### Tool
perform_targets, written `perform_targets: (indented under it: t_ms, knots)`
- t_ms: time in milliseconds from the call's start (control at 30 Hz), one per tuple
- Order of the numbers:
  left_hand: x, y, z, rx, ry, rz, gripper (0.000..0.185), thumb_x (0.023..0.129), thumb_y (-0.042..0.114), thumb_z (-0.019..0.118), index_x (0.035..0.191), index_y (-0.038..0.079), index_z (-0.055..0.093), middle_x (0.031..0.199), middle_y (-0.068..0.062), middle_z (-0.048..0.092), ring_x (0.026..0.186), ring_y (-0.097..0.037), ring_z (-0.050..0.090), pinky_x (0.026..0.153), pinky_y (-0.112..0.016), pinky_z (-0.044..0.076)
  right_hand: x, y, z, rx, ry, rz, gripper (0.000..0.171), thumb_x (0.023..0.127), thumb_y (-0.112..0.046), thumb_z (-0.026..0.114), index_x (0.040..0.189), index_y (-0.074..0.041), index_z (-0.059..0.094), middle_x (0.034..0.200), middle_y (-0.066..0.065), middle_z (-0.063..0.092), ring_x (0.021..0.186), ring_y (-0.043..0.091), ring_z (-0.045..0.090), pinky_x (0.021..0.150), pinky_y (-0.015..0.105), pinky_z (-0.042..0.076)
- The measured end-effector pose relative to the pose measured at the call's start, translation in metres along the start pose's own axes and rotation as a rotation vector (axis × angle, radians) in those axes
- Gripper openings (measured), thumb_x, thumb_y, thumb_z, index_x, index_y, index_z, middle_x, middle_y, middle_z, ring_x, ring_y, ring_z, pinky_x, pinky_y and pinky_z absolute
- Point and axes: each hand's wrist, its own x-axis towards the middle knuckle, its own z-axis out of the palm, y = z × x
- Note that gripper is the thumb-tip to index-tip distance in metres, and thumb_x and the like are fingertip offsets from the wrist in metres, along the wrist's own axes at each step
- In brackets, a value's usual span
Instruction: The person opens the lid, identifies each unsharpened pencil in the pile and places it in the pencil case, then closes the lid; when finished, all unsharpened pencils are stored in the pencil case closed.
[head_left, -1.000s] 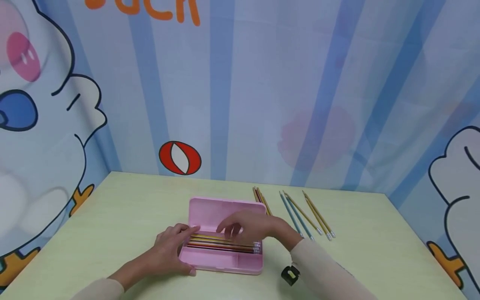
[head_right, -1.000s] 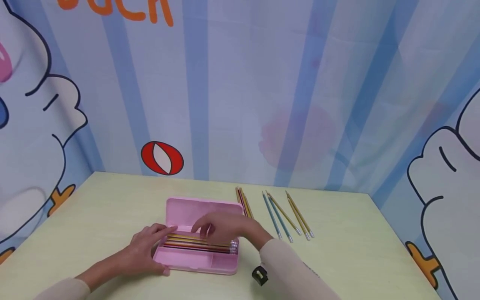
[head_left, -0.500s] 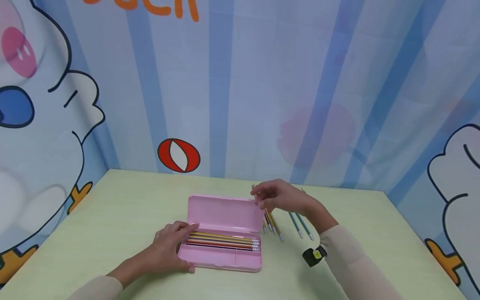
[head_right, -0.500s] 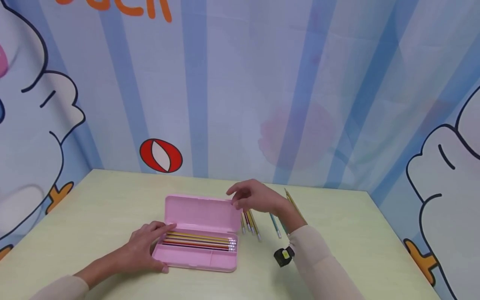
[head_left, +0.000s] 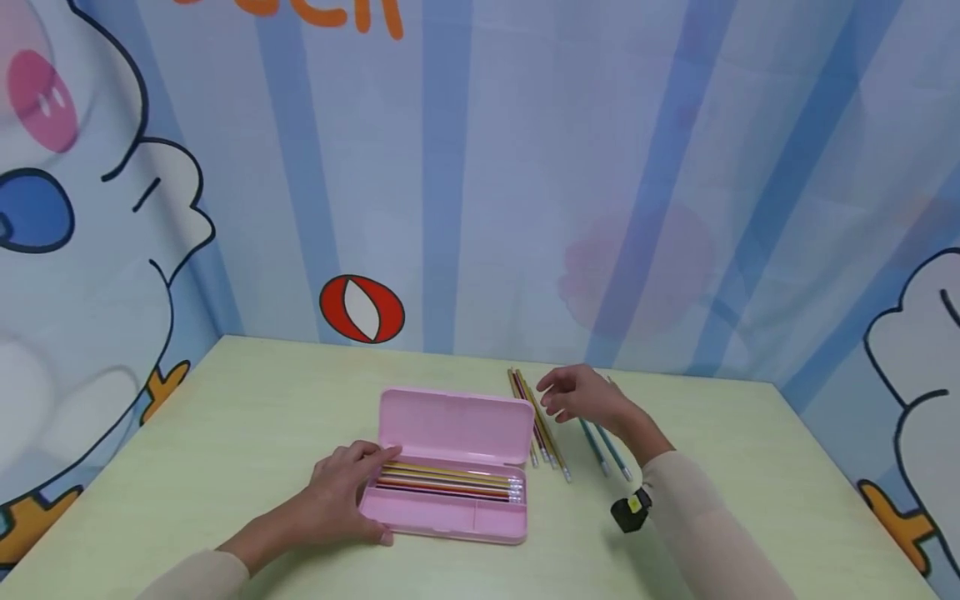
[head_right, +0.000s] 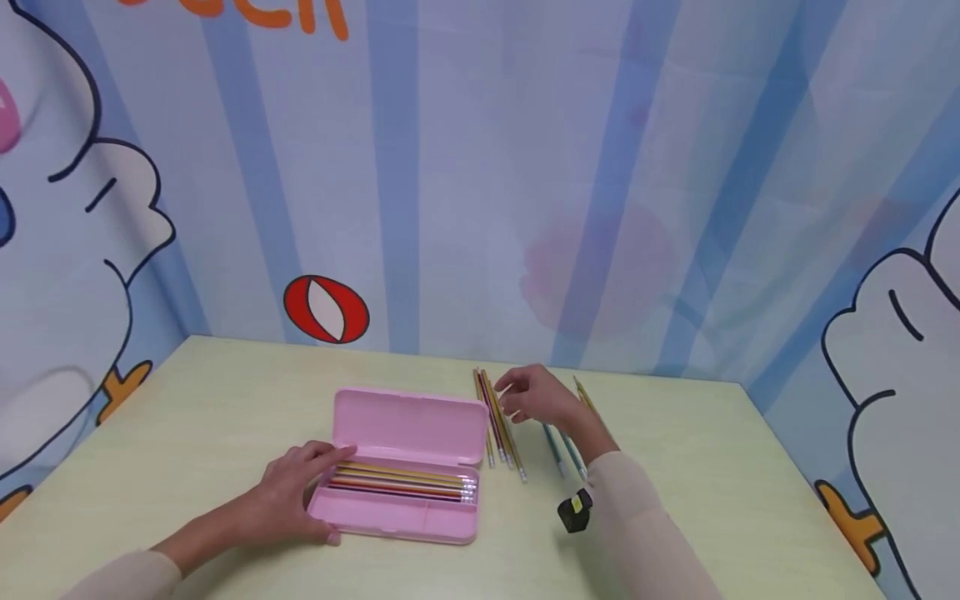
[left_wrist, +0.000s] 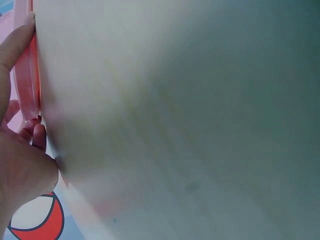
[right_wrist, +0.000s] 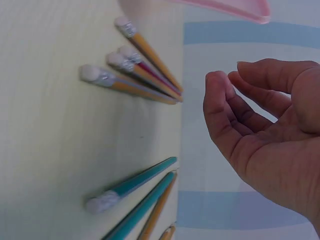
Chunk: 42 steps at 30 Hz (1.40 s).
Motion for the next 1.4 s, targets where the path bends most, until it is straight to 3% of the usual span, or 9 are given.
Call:
perform_targets:
  t_ms: [267,467,700,833,1033,1200,1400]
  knots:
    - [-0.001,0.002,-0.001,-0.015,-0.015,-0.002,0.106,0.058,0.051,0.094,0.149,0.022,0.048,0.134,-0.006,0.051,0.115,-0.023,0.045,0.1,-0.056,0.033,0.005,0.015,0.015,-0.041,0.017,0.074,0.024,0.093,0.002,0.057,0.116,0.007,0.063,0.097,0.016,0.068,0.08,0.02,0.065,0.077,0.039,0.057]
    - [-0.001,0.001,-0.002,-0.014,-0.008,0.005,0.106,0.057,0.05,0.094,0.148,0.021,0.048,0.134,-0.007,0.051,0.114,-0.023,0.045,0.1,-0.056,0.033,0.009,0.019,0.021,-0.115,0.042,0.098,0.02,0.091,0.0,0.061,0.11,0.003,0.068,0.09,0.012,0.068,0.075,0.018,0.065,0.072,0.035,0.056]
    - [-0.001,-0.001,-0.001,-0.006,-0.003,0.003,0.106,0.057,0.05,0.094,0.149,0.021,0.048,0.133,-0.007,0.051,0.117,-0.025,0.046,0.101,-0.057,0.033,0.009,0.017,0.02,-0.174,0.033,0.096,0.022,0.091,-0.003,0.062,0.111,0.005,0.068,0.091,0.013,0.068,0.075,0.019,0.064,0.07,0.035,0.056]
    - [0.0,0.0,-0.001,-0.013,-0.008,-0.004,0.106,0.057,0.05,0.094,0.148,0.021,0.048,0.133,-0.007,0.051,0.117,-0.025,0.046,0.101,-0.058,0.033,0.006,0.015,0.017,-0.268,0.028,0.087,0.026,0.092,-0.004,0.061,0.116,0.005,0.067,0.09,0.013,0.068,0.069,0.018,0.059,0.063,0.032,0.049]
    - [0.0,0.0,-0.002,-0.008,-0.001,0.004,0.106,0.057,0.05,0.094,0.148,0.021,0.048,0.134,-0.006,0.051,0.114,-0.023,0.045,0.1,-0.056,0.033,0.002,0.012,0.012,-0.42,0.031,0.085,0.024,0.088,-0.002,0.065,0.111,0.004,0.07,0.103,0.015,0.071,0.086,0.024,0.065,0.071,0.036,0.054]
    - [0.0,-0.001,-0.001,-0.005,-0.001,0.012,0.106,0.057,0.051,0.094,0.149,0.021,0.048,0.134,-0.006,0.051,0.113,-0.022,0.045,0.1,-0.055,0.033,0.003,0.014,0.013,-0.416,0.072,0.06,0.022,0.086,0.0,0.066,0.107,0.004,0.071,0.102,0.016,0.071,0.091,0.026,0.066,0.075,0.038,0.055]
    - [0.0,-0.001,-0.001,-0.014,-0.006,0.016,0.106,0.058,0.051,0.094,0.149,0.021,0.048,0.134,-0.006,0.05,0.114,-0.022,0.044,0.099,-0.053,0.033,0.009,0.015,0.024,-0.401,0.103,0.028,0.025,0.083,0.004,0.065,0.108,0.003,0.069,0.097,0.015,0.071,0.078,0.02,0.066,0.067,0.035,0.054]
